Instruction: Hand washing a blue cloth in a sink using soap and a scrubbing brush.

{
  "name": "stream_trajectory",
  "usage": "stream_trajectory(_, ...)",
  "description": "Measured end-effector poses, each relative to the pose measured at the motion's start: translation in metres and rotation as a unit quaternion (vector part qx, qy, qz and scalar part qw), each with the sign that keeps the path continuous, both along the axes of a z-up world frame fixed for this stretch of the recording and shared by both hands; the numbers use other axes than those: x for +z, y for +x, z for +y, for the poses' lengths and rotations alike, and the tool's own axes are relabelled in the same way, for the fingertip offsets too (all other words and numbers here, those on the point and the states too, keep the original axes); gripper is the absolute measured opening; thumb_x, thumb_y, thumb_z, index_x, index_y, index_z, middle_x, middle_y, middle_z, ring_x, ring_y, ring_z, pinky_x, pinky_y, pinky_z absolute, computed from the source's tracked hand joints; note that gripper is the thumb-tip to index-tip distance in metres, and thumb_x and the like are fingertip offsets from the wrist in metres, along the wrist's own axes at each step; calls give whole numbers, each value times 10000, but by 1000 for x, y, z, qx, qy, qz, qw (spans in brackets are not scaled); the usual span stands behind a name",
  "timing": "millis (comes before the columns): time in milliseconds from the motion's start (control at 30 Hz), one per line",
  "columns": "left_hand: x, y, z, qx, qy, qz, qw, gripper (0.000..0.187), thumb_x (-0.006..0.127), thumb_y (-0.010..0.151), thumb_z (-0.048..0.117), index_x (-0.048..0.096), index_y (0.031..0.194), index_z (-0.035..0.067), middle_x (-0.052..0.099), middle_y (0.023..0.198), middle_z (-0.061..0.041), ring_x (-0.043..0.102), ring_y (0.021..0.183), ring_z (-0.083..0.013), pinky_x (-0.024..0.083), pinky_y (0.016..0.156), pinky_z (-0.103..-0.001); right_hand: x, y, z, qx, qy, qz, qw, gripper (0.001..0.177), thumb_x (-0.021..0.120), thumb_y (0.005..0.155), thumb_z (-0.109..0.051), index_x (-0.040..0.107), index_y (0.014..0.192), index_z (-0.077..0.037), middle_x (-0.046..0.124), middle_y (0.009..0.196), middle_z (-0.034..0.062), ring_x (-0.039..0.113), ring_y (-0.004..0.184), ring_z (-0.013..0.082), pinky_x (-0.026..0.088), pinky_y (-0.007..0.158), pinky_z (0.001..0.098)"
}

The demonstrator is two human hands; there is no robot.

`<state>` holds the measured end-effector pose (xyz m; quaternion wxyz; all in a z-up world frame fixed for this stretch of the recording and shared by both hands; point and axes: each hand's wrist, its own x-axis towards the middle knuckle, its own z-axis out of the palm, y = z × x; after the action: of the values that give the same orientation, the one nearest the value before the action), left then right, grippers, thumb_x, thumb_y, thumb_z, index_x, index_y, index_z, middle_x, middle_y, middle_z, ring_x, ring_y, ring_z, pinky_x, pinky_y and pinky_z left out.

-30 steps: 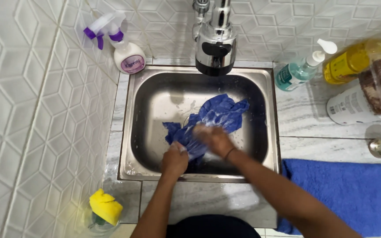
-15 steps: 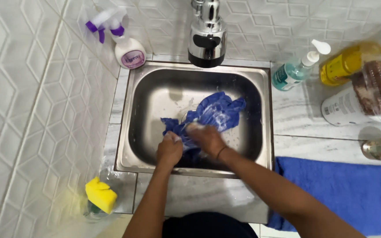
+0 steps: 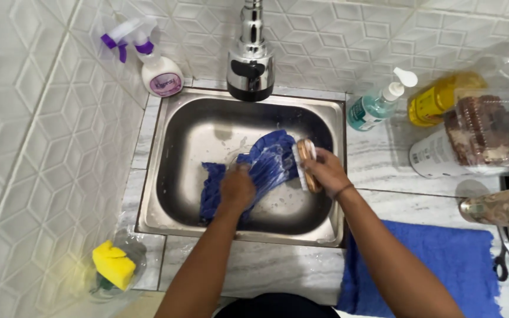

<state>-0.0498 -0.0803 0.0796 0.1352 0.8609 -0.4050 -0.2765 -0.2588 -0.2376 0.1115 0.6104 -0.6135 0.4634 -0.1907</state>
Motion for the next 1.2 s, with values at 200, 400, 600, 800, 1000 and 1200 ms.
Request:
stream_trajectory(200, -12, -28, -70, -113, -307, -85, 941, 870, 678, 613, 99, 525, 1469, 132, 598, 1332, -281, 569, 1171, -473, 459, 948, -523, 19, -29, 19, 25, 38, -3, 999, 310, 706, 842, -99, 674, 1125, 24, 697, 893, 96, 645, 770, 149, 533, 658, 304)
stream_trajectory(400, -4, -24, -50, -124, 36, -8, 992, 315, 644, 872, 186, 665, 1186, 198, 728, 1198, -128, 669, 1154, -342, 496, 994, -535, 11, -32, 19, -21, 71, -23, 997, 273, 640, 863, -78, 657, 1119, 13, 688, 907, 89, 653, 776, 154, 551, 674, 303)
stream_trajectory(600, 42, -30, 25, 85, -208, 137, 965, 158, 603, 895, 241, 695, 929, 118, 728, 892, -179, 714, 883, -346, 551, 795, -431, 1, -26, 19, -93, 323, -167, 927, 342, 613, 770, -234, 547, 1071, -85, 622, 844, 65, 630, 783, 252, 562, 664, 431)
stream_trajectory(800, 100, -38, 67, 61, -339, 219, 913, 131, 698, 722, 129, 597, 772, 62, 568, 820, -72, 599, 702, -207, 558, 590, -360, 22, 42, 50, -45, 415, -162, 894, 439, 623, 653, -269, 601, 1065, -121, 656, 885, 77, 644, 892, 296, 564, 839, 505)
stream_trajectory(1000, 141, -20, 80, 59, -358, 150, 920, 236, 772, 769, 90, 540, 753, 51, 567, 763, -61, 574, 709, -197, 502, 653, -330, -29, 83, 25, -63, 384, -360, 848, 351, 642, 706, -234, 643, 1034, -109, 689, 943, 69, 687, 909, 276, 581, 896, 474)
stream_trajectory(1200, 182, 24, 90, 78, -563, 50, 821, 340, 835, 814, 0, 500, 823, 58, 559, 863, -70, 568, 821, -201, 485, 766, -312, 149, 52, -4, 17, 248, -460, 852, 349, 656, 753, -150, 606, 1093, -91, 656, 952, 63, 684, 894, 246, 584, 880, 444)
